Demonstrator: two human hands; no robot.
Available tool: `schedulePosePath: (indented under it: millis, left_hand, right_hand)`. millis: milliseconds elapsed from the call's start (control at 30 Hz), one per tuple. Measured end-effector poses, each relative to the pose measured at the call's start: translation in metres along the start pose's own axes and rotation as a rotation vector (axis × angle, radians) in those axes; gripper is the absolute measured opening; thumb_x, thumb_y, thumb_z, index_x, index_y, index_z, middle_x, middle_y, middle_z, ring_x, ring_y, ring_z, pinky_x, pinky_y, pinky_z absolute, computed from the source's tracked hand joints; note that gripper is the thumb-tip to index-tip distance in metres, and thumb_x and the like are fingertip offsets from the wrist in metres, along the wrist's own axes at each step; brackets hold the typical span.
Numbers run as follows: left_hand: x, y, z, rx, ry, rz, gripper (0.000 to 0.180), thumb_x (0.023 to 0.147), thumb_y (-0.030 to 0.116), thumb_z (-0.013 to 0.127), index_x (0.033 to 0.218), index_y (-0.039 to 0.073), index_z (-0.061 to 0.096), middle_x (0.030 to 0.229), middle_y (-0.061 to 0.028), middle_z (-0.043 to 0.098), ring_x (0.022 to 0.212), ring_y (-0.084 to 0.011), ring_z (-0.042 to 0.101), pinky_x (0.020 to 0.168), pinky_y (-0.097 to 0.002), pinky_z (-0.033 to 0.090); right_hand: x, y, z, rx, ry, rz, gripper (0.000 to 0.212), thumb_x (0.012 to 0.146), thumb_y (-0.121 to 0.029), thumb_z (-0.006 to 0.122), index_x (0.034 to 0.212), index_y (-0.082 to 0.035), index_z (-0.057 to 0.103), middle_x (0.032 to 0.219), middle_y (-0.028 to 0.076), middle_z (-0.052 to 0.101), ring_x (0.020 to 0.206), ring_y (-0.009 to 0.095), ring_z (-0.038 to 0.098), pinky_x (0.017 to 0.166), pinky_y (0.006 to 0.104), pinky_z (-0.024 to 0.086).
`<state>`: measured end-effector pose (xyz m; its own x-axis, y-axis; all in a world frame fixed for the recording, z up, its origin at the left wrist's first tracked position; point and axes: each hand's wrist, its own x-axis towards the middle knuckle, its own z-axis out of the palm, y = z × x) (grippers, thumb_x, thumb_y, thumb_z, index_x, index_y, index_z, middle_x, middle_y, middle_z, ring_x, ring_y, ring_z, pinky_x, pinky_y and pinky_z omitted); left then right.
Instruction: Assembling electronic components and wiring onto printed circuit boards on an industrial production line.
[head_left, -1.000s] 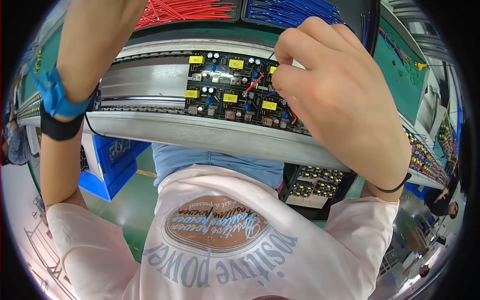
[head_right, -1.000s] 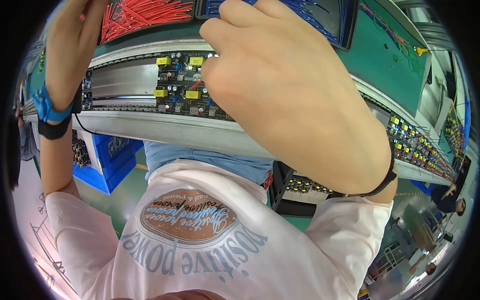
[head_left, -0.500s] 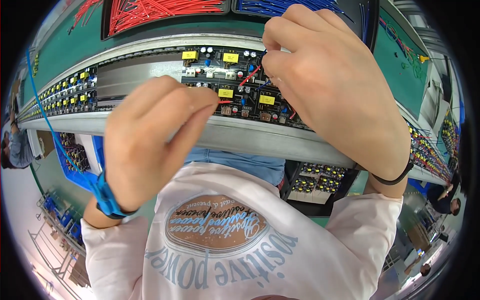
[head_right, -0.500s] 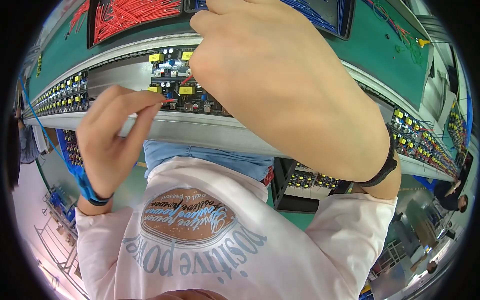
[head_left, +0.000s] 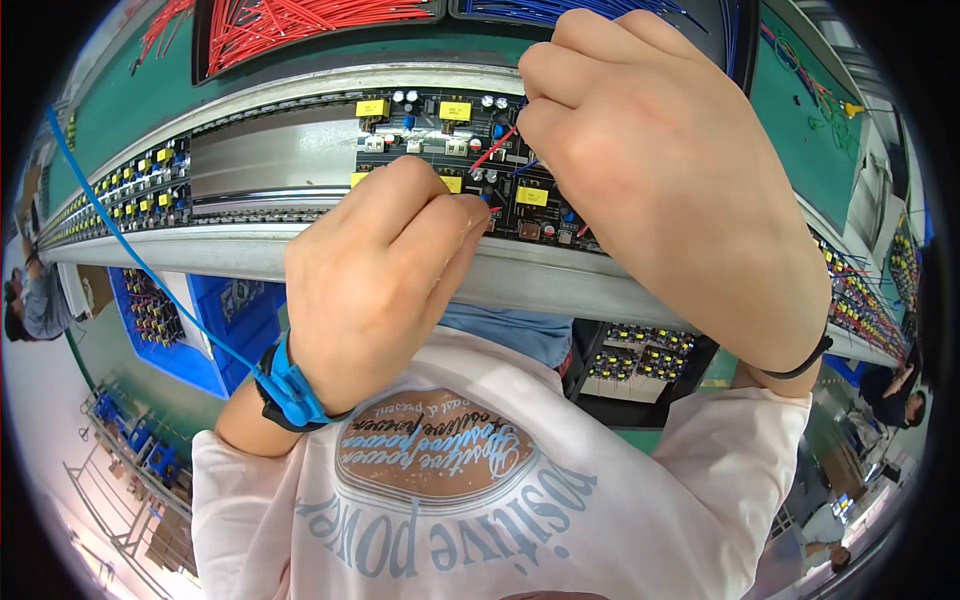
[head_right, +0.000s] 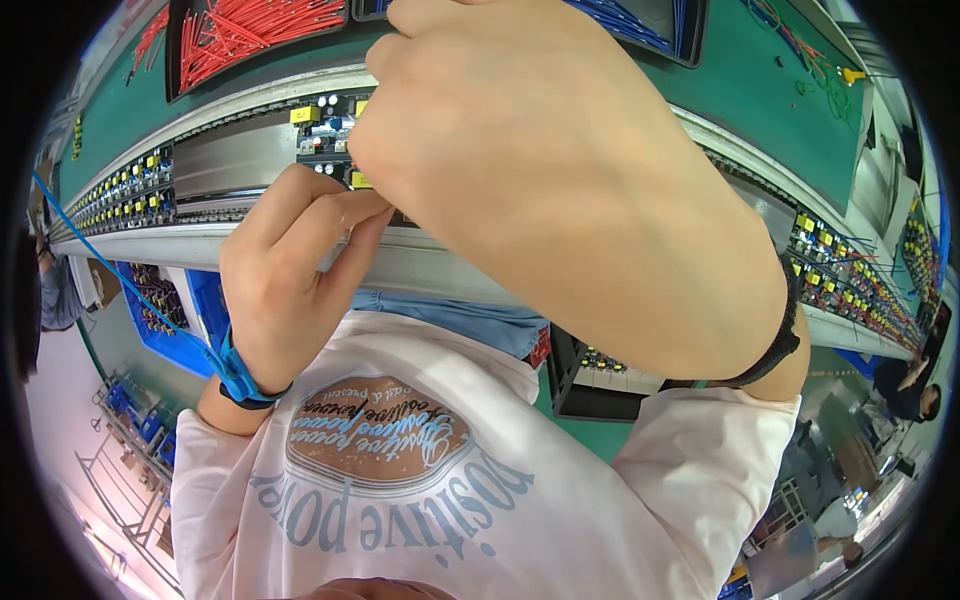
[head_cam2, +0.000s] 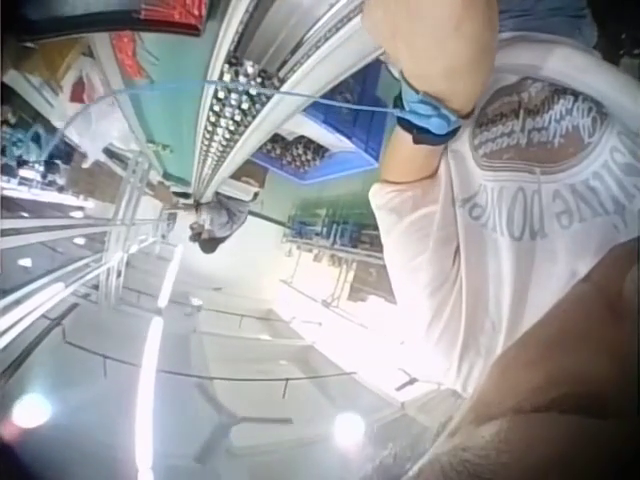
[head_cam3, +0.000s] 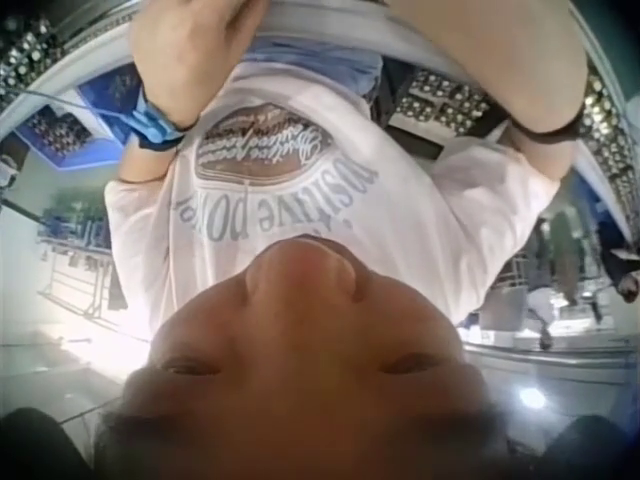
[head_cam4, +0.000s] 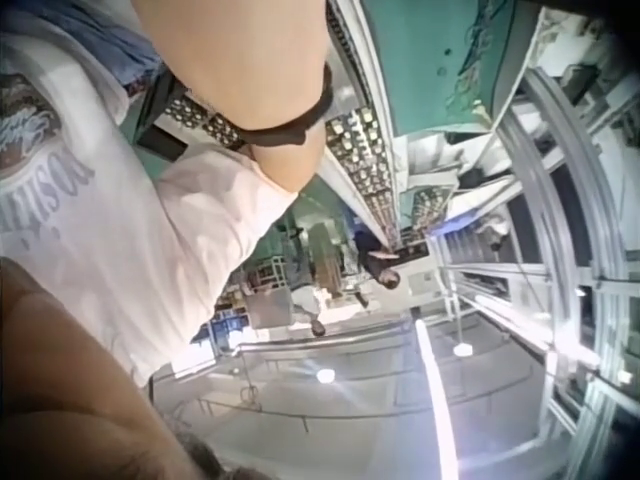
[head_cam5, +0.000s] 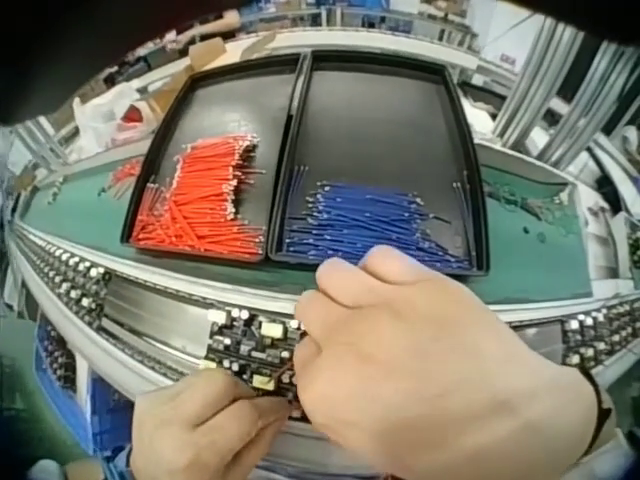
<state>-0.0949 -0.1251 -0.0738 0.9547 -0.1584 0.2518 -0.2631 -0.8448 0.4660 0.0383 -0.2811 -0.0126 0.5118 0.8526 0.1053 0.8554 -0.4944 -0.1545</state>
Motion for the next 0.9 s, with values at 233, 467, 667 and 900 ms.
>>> schedulePosePath:
  millis: [233,467,667,900]
  left_hand:
    - [0.005,0.005,0.004,0.034,0.001,-0.006,0.018,0.076,0.006,0.079,0.091,0.009,0.07,0.083,-0.0047,0.057,0.065,-0.023,0.063,0.055,-0.0352,0.049]
    - [0.008,0.007,0.011,0.069,0.025,0.007,0.014,0.078,0.007,0.078,0.089,0.009,0.069,0.082,-0.0048,0.056,0.064,-0.0234,0.062,0.054,-0.036,0.049]
    - [0.007,0.007,0.015,0.084,0.023,0.004,0.013,0.079,0.008,0.077,0.089,0.009,0.069,0.082,-0.0051,0.056,0.063,-0.0234,0.062,0.054,-0.0364,0.049]
    - [0.008,0.009,0.014,0.118,0.014,-0.008,0.012,0.079,0.007,0.076,0.089,0.009,0.069,0.084,-0.0055,0.055,0.064,-0.0235,0.063,0.054,-0.0363,0.049]
  right_hand:
    - [0.004,-0.001,0.0,-0.002,-0.003,0.037,0.014,0.079,-0.007,0.074,0.09,-0.002,0.066,0.089,0.01,0.065,0.082,0.028,0.064,0.072,0.0399,0.049]
    - [0.003,0.005,-0.002,-0.004,0.002,0.076,0.014,0.082,-0.008,0.073,0.092,-0.001,0.066,0.088,0.01,0.066,0.081,0.028,0.064,0.071,0.0401,0.05]
    - [0.003,0.007,-0.002,-0.007,0.006,0.112,0.014,0.084,-0.008,0.073,0.093,0.0,0.066,0.086,0.011,0.066,0.08,0.028,0.065,0.07,0.0402,0.05]
    - [0.006,0.005,-0.005,-0.012,0.01,0.145,0.014,0.086,-0.009,0.072,0.095,0.001,0.066,0.085,0.012,0.067,0.078,0.028,0.066,0.069,0.0403,0.051]
